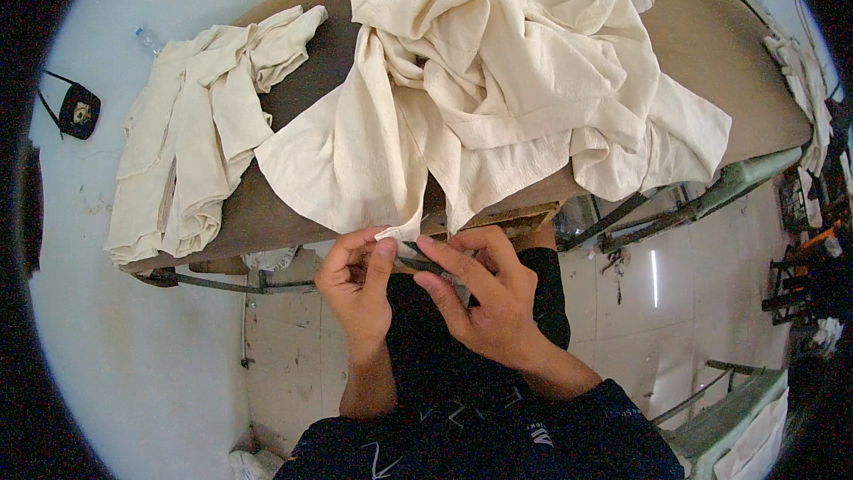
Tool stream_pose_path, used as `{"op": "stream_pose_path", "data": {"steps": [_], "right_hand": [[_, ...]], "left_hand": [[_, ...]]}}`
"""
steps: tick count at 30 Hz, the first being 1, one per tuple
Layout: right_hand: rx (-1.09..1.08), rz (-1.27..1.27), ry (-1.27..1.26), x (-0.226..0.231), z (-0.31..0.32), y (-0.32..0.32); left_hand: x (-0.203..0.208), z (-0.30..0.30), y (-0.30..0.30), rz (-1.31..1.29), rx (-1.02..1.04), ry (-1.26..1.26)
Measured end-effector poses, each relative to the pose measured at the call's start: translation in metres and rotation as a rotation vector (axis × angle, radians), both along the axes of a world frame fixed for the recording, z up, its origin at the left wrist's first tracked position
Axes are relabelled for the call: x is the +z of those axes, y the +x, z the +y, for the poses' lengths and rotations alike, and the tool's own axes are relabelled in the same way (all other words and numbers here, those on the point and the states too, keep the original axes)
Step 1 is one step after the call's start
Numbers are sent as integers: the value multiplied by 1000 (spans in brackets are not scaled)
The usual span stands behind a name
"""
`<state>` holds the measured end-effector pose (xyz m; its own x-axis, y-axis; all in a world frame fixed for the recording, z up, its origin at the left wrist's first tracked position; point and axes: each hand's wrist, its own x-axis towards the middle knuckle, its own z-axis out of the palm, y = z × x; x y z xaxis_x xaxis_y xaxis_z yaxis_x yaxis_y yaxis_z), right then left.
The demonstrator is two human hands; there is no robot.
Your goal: The person uses small scissors to trim loose threads from a white garment on an ironing board. The garment is repeatedly repositioned and turned over to access different areas for trimming.
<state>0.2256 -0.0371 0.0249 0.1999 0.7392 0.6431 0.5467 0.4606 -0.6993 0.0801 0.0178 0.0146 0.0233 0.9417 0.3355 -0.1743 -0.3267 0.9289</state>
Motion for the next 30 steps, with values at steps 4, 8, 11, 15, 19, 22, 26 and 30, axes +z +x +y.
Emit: {"op": "stream_pose_path", "data": {"steps": [4,8,11,15,19,22,26,30], "right_hand": [[-43,-12,37,0,2,-5],[-80,-26,49,4,4,-4],[-83,-73,79,8,9,-4],[-68,-20,74,7,9,-7],[-61,-24,68,9,9,-7],[-67,-25,55,8,8,-5],[-82,12,87,12,10,-7],[-49,-5,27,10,7,-4]], "left_hand": [[0,0,0,106,42,82],[4,-1,1,201,92,156],[3,-1,0,239,115,203],[4,-2,-1,322,129,271],[5,-4,0,327,135,250],[6,-4,0,351,139,266],[4,-4,-1,349,145,284],[4,-3,-1,361,138,294]]}}
